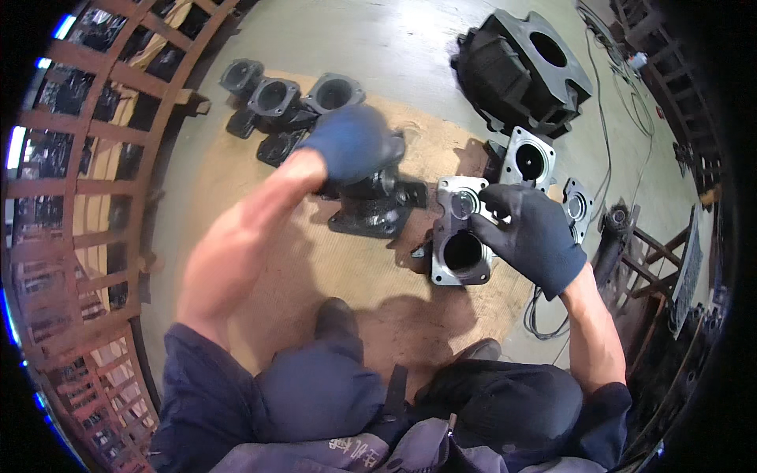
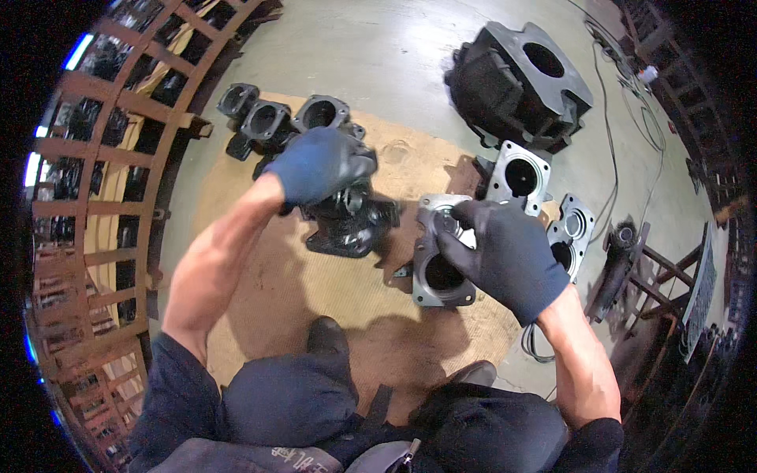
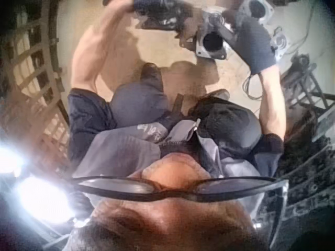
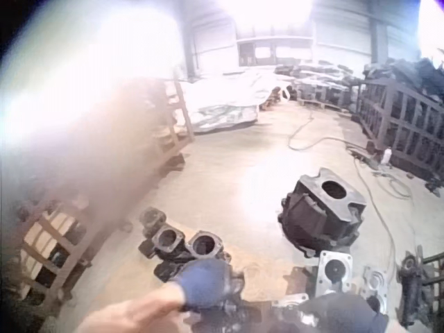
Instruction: The person sits on the floor and uses a handheld angle grinder to smooth the surfaces of several metal engine parts. They handle each part individually, repositioning them as needed to access different areas.
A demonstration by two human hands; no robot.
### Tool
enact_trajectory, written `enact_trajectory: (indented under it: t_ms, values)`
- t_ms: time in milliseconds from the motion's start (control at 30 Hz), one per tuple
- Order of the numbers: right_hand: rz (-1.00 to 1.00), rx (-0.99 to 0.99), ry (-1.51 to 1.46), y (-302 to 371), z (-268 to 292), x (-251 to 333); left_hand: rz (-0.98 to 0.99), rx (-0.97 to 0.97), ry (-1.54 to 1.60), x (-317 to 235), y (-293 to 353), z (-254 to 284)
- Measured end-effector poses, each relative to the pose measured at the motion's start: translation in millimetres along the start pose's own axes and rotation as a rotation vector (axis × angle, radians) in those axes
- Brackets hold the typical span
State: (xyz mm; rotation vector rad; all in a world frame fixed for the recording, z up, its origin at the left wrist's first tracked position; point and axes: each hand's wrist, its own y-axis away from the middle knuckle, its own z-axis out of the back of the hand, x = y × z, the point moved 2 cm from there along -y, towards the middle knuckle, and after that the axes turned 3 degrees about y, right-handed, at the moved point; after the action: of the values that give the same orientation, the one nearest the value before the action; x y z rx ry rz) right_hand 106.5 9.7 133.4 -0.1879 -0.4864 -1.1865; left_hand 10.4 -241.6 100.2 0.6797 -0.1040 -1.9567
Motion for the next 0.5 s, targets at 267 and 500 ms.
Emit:
enact_trajectory:
  t_ms: [267, 500]
  values:
    - [0.097, -0.035, 0.033, -25.7, -2.5, 12.4, -0.025, 0.642, -0.067, 7.6, -45.4, -78.8]
    - [0.085, 0.078, 0.013, -49.4, -7.2, -3.9, -0.172, -0.458, 0.528, 37.4, -21.4, -39.6]
